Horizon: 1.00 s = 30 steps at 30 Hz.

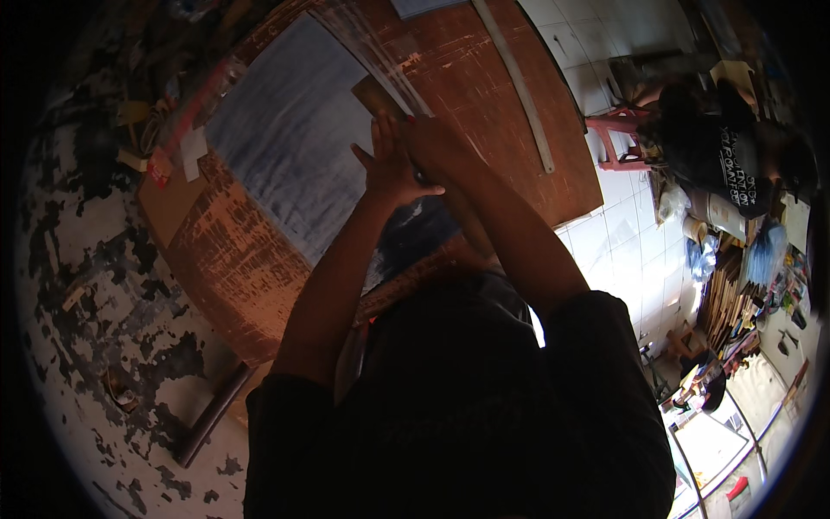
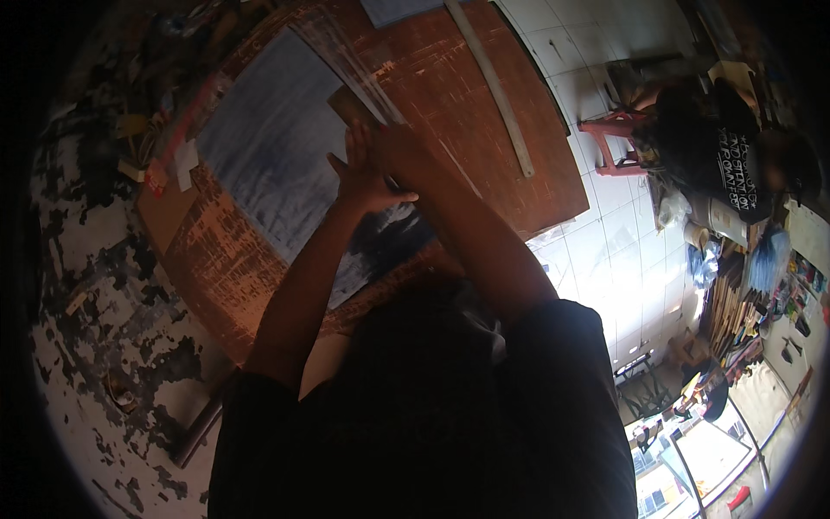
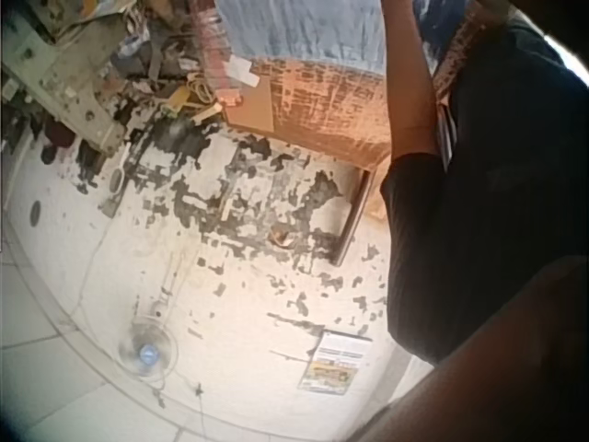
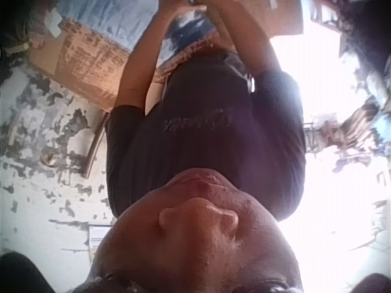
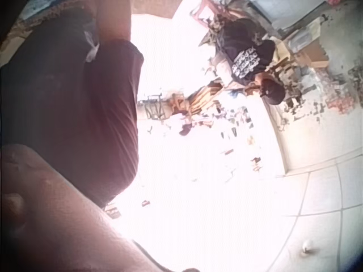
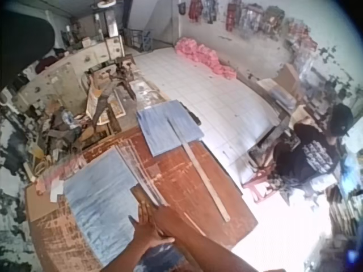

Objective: The person uses a utility knife and a long metal ruler to measure and cut sections from a large blue plastic sheet on a workbench. They reposition a wooden plank and later pick up a roll of material from the floor.

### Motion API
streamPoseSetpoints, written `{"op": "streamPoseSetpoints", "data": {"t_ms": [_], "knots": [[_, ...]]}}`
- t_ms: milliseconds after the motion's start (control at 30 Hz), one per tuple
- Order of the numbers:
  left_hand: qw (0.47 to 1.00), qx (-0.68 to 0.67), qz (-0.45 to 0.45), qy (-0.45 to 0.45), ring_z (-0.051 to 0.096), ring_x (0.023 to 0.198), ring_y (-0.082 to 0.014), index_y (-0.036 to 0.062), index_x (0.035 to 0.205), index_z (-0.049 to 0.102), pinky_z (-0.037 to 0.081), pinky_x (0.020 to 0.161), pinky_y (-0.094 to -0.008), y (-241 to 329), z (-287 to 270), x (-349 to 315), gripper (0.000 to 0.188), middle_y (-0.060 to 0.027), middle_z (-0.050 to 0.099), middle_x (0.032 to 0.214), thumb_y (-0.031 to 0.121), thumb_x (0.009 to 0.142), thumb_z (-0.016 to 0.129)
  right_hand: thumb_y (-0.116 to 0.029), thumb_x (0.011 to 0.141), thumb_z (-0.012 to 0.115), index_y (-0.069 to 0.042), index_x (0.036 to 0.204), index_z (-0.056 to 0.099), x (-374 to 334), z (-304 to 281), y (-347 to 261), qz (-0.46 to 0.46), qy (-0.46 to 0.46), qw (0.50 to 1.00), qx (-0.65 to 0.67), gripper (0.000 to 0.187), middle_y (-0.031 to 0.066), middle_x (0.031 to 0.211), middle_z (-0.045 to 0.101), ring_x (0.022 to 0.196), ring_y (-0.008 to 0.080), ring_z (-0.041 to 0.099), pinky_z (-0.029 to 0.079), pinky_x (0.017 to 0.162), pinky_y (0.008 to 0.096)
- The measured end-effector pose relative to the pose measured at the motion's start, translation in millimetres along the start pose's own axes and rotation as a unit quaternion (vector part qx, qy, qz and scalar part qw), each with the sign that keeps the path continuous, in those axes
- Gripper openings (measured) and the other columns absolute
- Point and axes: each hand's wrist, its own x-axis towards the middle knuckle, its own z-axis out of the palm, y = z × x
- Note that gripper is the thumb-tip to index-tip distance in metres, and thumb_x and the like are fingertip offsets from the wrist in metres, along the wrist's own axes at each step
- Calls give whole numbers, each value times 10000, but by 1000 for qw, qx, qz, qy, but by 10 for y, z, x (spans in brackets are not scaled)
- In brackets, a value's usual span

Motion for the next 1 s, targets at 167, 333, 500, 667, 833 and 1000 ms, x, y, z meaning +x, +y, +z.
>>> {"op": "streamPoseSetpoints", "data": {"t_ms": [167, 333, 500, 667, 833, 1000], "knots": [[1000, 12, -16, -8, -182, 1603, -374, 3, 1654, -100, 76, 1159, -819, 56, -90, -4, 1675, -233, -222, 1715, 833, 548, 845, -245, 944, 634, 31, 1145, 693, -586, 575, 218, 134, 30, 967, 216, 347, 265, 1051, 729, 984, 379, 745, 605, 779, 480], [1000, 14, -15, 2, -140, 1608, -390, -14, 1641, -135, 77, 1165, -813, -15, 36, 42, 1710, -227, -226, 1715, 880, 533, 812, -210, 996, 567, 17, 1269, 622, -1399, 721, 123, 127, -98, 987, 10, 359, 261, 1059, 715, 955, 408, 742, 608, 765, 502], [1000, 10, -18, -4, -140, 1609, -386, -11, 1638, -150, 53, 1171, -806, -22, 46, 60, 1726, -226, -232, 1714, 891, 520, 807, -162, 992, 560, 24, 1244, 639, -2253, 1084, 153, 189, -97, 977, 28, 323, 271, 1045, 704, 917, 399, 735, 603, 754, 499], [1000, -4, -5, 24, -135, 1612, -367, 17, 1651, -132, 47, 1175, -805, -13, 67, 29, 1702, -215, -210, 1723, 881, 530, 813, -191, 1059, 462, 7, 1212, 664, -2477, 1179, 329, 185, -117, 974, 61, 322, 262, 1020, 708, 892, 430, 743, 617, 747, 518], [999, -9, 3, 43, -114, 1614, -378, 7, 1650, -125, 38, 1188, -790, -75, 113, -22, 1693, -205, -187, 1731, 875, 541, 814, -267, 1019, 601, 4, 1269, 629, -2540, 745, 320, 204, -61, 972, 98, 370, 263, 1054, 712, 939, 412, 738, 589, 825, 491], [996, -24, 25, 85, -73, 1619, -380, 8, 1663, -46, 49, 1230, -733, -173, 208, -198, 1600, -215, -119, 1739, 840, 600, 815, -372, 855, 826, -48, 1307, 617, -1921, 956, 449, 226, 200, 914, 270, 594, 235, 1130, 710, 1030, 412, 707, 564, 912, 488]]}}
